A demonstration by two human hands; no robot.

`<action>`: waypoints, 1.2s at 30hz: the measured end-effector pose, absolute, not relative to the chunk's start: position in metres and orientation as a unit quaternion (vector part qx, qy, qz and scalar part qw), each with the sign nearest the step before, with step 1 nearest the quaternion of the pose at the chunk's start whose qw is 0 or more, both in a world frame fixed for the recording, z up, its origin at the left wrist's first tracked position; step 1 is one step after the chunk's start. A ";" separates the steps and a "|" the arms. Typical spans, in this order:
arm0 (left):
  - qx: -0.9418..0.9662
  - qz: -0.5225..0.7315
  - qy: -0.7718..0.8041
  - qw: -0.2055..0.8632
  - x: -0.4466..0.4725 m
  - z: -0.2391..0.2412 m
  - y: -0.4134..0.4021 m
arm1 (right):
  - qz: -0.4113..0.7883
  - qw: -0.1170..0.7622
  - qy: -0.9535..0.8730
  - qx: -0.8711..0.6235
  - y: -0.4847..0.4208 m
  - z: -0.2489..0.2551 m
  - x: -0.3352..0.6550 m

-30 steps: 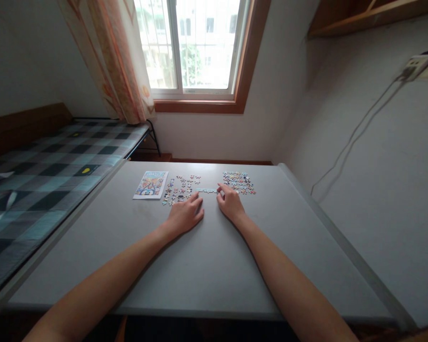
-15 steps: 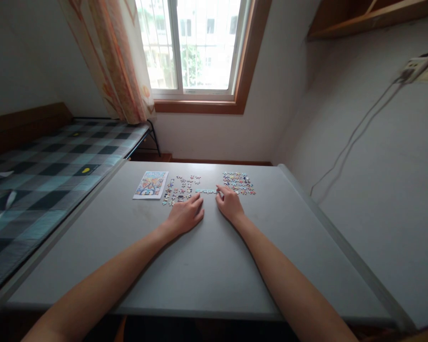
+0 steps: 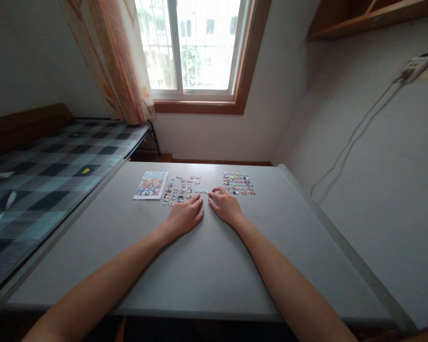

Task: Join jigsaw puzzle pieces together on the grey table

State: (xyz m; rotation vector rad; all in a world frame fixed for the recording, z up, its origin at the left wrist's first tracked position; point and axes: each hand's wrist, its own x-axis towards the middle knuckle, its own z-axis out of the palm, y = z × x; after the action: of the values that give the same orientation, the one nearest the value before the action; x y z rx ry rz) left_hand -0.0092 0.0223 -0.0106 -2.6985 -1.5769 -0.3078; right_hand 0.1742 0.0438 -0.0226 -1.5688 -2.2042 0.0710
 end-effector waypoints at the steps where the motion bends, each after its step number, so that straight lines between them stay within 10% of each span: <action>1: -0.860 -0.099 -0.501 -0.002 -0.009 -0.011 0.022 | 0.026 0.221 -0.792 -0.569 0.044 -0.023 0.174; 36: -0.851 -0.091 -0.516 -0.026 -0.009 -0.009 0.022 | 0.048 0.303 -0.715 -0.628 0.050 -0.028 0.176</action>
State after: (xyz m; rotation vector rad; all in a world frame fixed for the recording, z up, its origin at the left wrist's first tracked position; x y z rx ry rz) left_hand -0.0092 0.0222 -0.0088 -2.7194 -1.6481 -0.2914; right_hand 0.1760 0.0497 -0.0278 -1.6647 -1.8968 0.1284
